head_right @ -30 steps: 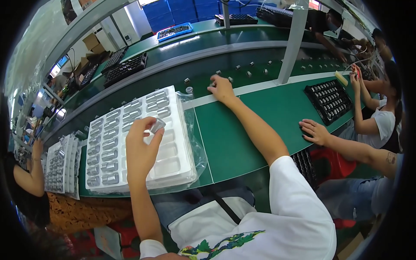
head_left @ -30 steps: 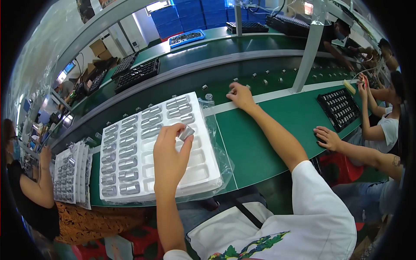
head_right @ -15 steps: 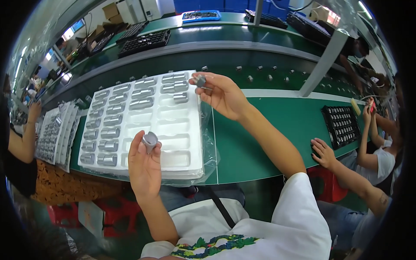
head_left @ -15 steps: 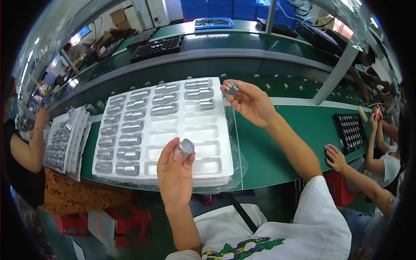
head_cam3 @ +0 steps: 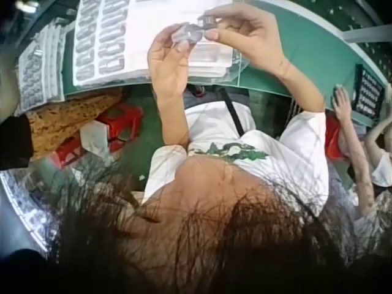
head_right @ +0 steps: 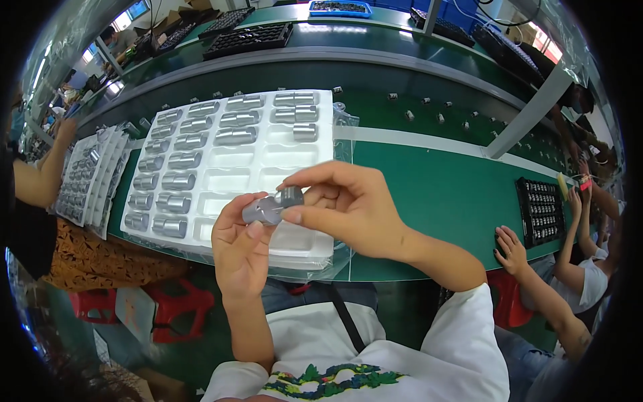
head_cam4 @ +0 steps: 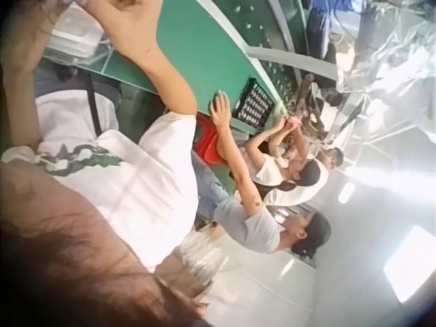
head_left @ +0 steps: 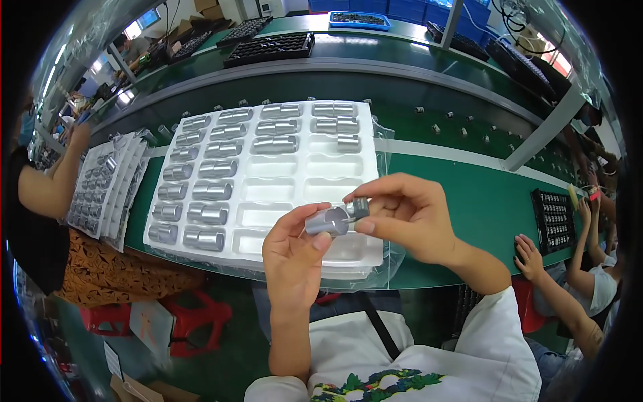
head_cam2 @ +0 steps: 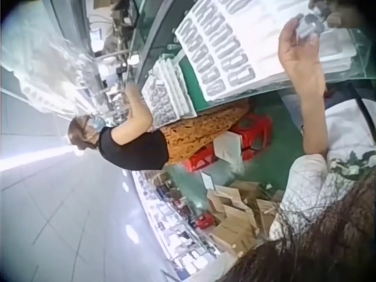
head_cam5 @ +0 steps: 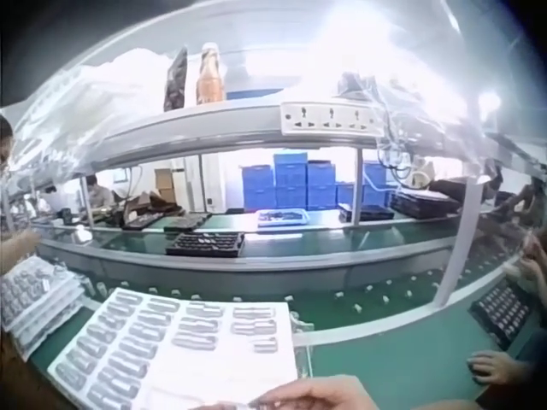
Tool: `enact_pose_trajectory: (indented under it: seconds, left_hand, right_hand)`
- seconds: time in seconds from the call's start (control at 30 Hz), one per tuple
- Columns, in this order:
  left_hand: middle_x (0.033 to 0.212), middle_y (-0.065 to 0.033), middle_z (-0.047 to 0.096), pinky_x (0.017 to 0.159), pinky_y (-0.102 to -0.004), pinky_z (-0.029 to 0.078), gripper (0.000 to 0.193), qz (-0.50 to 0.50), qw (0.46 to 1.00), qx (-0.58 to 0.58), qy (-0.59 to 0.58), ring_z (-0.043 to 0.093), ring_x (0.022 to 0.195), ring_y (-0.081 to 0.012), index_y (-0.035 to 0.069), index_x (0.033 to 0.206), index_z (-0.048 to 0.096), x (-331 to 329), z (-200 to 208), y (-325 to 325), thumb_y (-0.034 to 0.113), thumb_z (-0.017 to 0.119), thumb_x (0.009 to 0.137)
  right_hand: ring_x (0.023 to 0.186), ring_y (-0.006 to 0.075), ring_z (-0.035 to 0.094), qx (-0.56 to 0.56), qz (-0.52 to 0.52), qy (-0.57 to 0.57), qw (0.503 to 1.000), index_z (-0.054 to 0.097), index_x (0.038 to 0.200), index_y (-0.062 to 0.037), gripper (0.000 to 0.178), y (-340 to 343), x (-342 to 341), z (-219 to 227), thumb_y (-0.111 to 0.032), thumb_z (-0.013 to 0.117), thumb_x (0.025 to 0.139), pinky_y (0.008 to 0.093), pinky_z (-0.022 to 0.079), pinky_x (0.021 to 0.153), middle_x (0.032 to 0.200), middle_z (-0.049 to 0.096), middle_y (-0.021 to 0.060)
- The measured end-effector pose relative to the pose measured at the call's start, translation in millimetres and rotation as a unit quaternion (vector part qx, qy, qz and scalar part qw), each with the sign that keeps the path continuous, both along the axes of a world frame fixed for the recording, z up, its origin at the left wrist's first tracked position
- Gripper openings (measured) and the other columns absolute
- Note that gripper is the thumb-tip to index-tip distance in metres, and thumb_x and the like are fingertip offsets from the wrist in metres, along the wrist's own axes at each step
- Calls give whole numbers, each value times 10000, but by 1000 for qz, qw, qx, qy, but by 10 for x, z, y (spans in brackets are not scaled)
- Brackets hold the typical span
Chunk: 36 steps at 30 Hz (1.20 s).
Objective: The person assembles small metal components into a plastic tray by hand, taking them from a cardboard box and placing them into the tray.
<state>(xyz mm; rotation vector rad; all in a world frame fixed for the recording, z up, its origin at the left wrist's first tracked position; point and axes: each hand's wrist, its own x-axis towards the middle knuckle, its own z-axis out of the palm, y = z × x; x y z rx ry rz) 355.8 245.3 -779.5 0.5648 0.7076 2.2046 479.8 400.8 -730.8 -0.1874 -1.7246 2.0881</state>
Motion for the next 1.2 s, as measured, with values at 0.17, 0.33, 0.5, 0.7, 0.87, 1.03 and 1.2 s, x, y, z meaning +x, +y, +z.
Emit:
enact_pose_trajectory:
  seconds: [0.17,0.33,0.5,0.7,0.87,1.03,1.2]
  left_hand:
    - [1232,-217,644,1007,-370,506,443,-3,999,1,46,626,1139,-253,-40,1213,628,-28,-69,-24,-143,705,790]
    - [1214,-225,655,986,-365,521,456,26,998,3,55,634,1129,-266,-43,1216,633,17,-94,16,-161,704,781]
    - [1264,-237,623,986,-361,523,463,58,996,-19,68,607,1171,-261,-49,1227,624,35,-74,18,-160,700,784]
    - [1368,-277,549,1037,-399,492,516,4,996,-8,87,569,1250,-300,-49,1298,573,-12,-50,2,-185,632,803]
    - [1429,-289,489,1084,-415,446,619,25,999,-3,46,509,1328,-339,-54,1399,466,197,110,103,-173,609,809]
    - [1361,-283,551,1054,-380,462,536,-58,985,-117,108,569,1251,-299,-77,1354,472,155,94,57,-127,604,837]
    - [1222,-268,641,1002,-360,499,376,-59,988,-88,109,638,1141,-283,-90,1246,526,104,51,49,-66,614,881]
  right_hand:
    - [804,122,672,298,-34,32,954,680,1189,16,430,-28,24,3,34,798,776,250,536,722,1079,732,138]
    - [730,113,671,317,-59,0,946,674,1216,-1,440,-143,58,59,-16,804,796,255,545,673,1061,741,130]
    - [735,190,707,482,-146,41,863,634,1232,20,448,-236,82,-12,-32,791,815,265,549,661,1120,717,173]
    - [655,205,685,480,-182,99,852,666,1123,6,349,-239,6,-186,-104,789,816,270,502,549,1024,726,120]
    - [632,188,667,606,-182,159,758,611,1237,18,561,-219,-19,-248,-13,812,715,271,486,543,1099,722,158]
    - [578,150,626,622,-219,258,705,636,1186,25,536,-180,-75,-320,-46,810,684,235,448,525,1017,740,110]
    - [635,131,641,620,-231,244,709,699,1068,-30,345,-216,-94,-219,-134,804,757,229,467,552,1020,747,68]
